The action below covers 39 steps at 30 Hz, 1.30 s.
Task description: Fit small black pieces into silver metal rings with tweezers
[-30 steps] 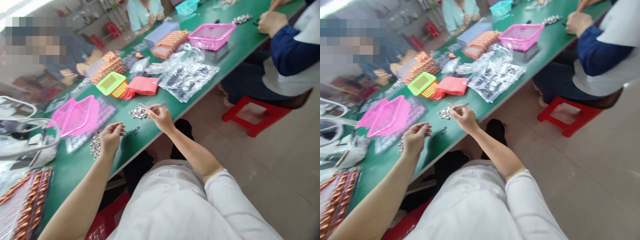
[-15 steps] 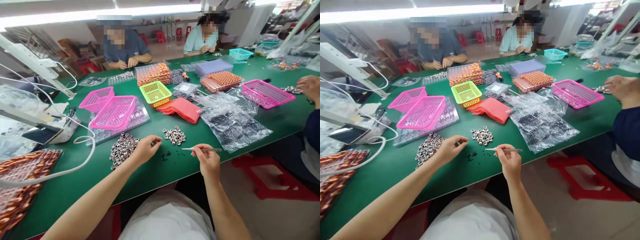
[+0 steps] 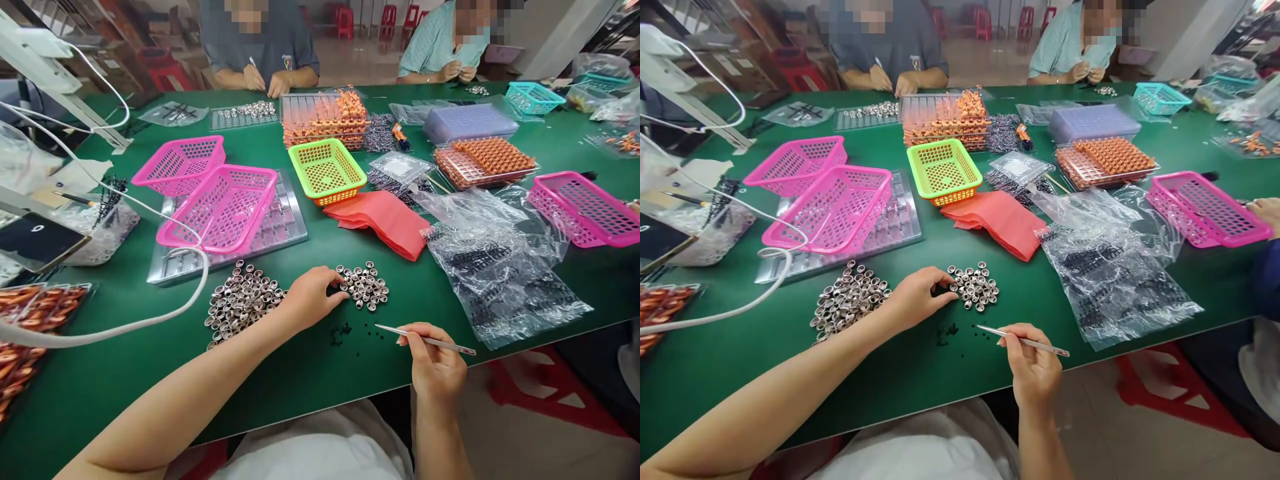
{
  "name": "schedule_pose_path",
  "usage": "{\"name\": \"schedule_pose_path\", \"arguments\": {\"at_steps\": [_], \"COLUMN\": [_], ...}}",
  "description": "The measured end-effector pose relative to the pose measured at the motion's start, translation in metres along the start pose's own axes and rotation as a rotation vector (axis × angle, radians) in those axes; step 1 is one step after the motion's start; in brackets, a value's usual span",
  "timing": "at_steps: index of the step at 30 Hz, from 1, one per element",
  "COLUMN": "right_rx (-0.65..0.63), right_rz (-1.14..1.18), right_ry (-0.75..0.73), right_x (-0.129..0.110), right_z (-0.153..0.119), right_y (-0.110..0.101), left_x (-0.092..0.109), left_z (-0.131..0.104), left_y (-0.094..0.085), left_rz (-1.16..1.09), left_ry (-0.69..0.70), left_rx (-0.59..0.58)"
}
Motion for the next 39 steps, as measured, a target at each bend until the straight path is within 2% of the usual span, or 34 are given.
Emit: {"name": "schedule_pose_path", "arguments": {"at_steps": [4, 8, 13, 16, 19, 27, 39], "right_rx": [-0.040, -0.025, 0.001, -0.059, -0.126, -0.154, -0.101], "right_rz": [-0.009, -0.047, -0.248, -0.334, -0.386, -0.441, -0.393], "right_ry": [-0.034, -0.062, -0.062, -0.094, -0.136, -0.192, -0.195], "right_x": [0.000, -0.004, -0.006, -0.005, -0.004, -0.005, -0.006], "right_z": [0.001, 0.000, 0.000, 0.002, 0.004, 0.003, 0.000], "right_y": [-0.001, -0.003, -0.015, -0.020, -0.020, -0.018, -0.015], "left_x": [0.001, 0.003, 0.013, 0.024, 0.030, 0.016, 0.008], "left_z": [0.000, -0.009, -0.044, -0.068, -0.081, -0.079, -0.078], "left_y": [0.001, -0.005, -0.015, -0.016, -0.011, 0.002, 0.002], "left_rz": [0.008, -0.008, -0.048, -0.141, -0.206, -0.266, -0.349], "left_ry": [0.005, 0.016, 0.046, 0.057, 0.071, 0.104, 0.067], "left_rx": [0.000, 0.005, 0.029, 0.024, 0.010, 0.060, 0.034]}}
Point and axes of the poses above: each hand's wrist, its own z-axis towards the middle knuckle, its own y-axis out of the palm, x = y × z, the point moved 2 cm from there along z, towards the middle knuckle, and after that the axes turned 6 degrees about -z, right-handed, at the moved point
